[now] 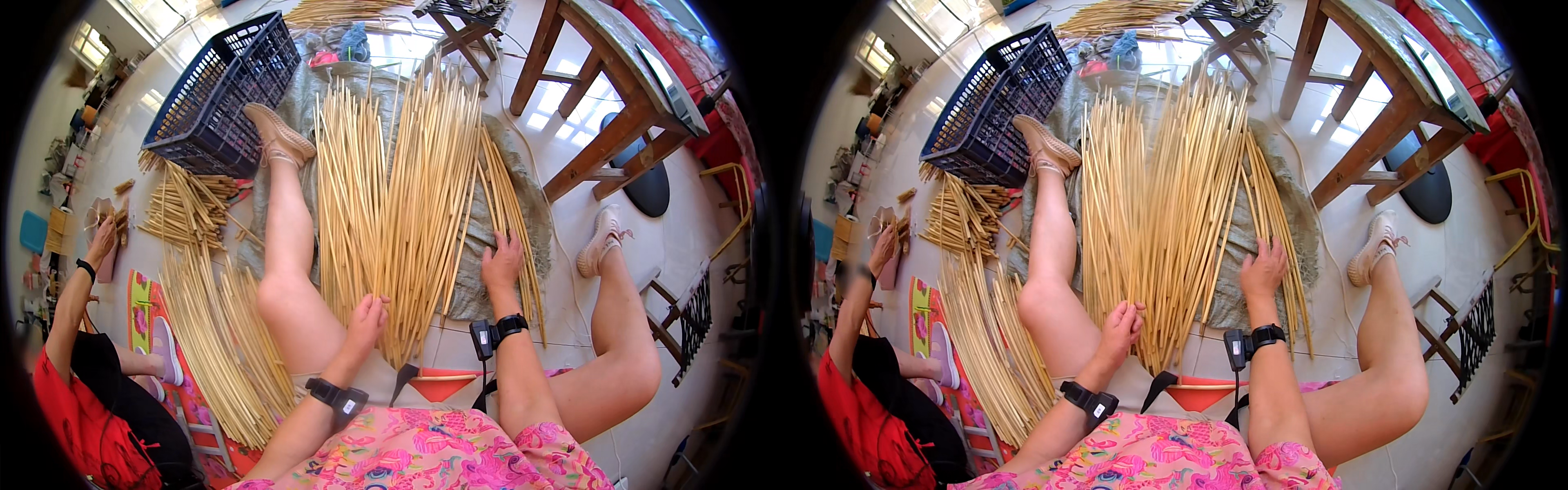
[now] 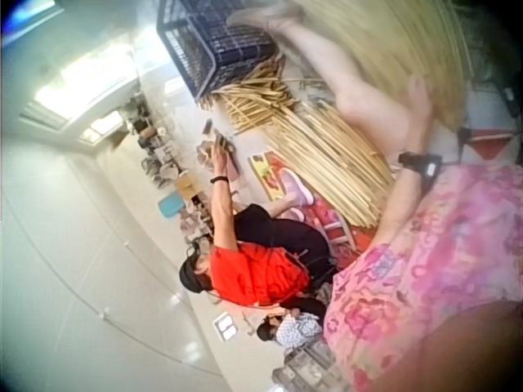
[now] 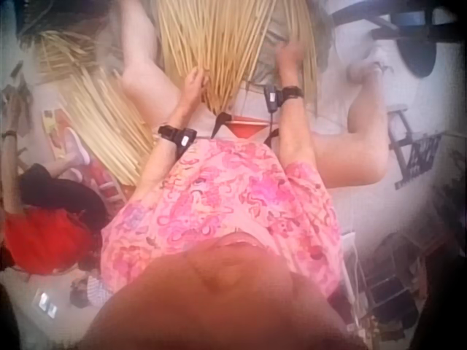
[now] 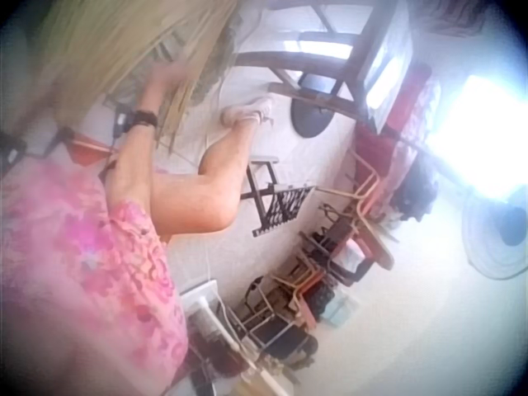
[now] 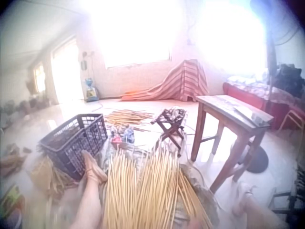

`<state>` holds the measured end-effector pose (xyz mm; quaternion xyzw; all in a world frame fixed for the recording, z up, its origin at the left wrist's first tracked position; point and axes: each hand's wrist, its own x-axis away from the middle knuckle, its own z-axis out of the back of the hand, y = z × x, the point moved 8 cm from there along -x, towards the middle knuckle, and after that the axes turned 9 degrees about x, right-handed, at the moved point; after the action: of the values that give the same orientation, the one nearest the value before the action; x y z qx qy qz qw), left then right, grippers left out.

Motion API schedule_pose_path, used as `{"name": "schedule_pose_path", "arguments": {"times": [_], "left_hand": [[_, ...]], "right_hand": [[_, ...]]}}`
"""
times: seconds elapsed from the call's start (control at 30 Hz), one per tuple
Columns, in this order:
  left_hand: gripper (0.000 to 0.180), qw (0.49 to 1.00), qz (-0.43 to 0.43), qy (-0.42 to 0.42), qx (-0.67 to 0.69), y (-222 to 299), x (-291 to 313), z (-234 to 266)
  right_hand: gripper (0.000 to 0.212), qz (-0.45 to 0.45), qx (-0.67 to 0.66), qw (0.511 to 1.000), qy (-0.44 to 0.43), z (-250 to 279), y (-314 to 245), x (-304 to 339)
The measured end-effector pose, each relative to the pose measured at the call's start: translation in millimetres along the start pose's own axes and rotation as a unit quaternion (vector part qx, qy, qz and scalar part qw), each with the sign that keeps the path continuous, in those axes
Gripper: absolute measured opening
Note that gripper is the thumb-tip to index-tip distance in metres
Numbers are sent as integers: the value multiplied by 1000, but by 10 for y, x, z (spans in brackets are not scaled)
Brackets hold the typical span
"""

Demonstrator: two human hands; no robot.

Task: The person sits on the floor and sorts through bundles of bamboo sticks, using their hands to gather and organize them.

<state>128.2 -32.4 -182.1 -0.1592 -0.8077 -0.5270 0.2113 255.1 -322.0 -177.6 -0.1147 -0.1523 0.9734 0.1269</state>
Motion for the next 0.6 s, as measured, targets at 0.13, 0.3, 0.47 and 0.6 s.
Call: {"name": "schedule_pose_path", "arguments": {"times": [0.13,0.3,0.47,0.6], "left_hand": [[21,1000,1,-2,-7,6,1,-16],[21,1000,0,-5,5,18,5,-29],[22,1000,-7,-3,-6,18,5,-32],[22,1000,-3,-3,0,-4,-3,-9]], "right_hand": [[40,-37,7,999,15,27,122,-39],[37,-59,68,993,71,106,123,-4],[37,104,-6,994,21,100,-435,97],[38,132,-95,984,-73,-130,-600,216]]}}
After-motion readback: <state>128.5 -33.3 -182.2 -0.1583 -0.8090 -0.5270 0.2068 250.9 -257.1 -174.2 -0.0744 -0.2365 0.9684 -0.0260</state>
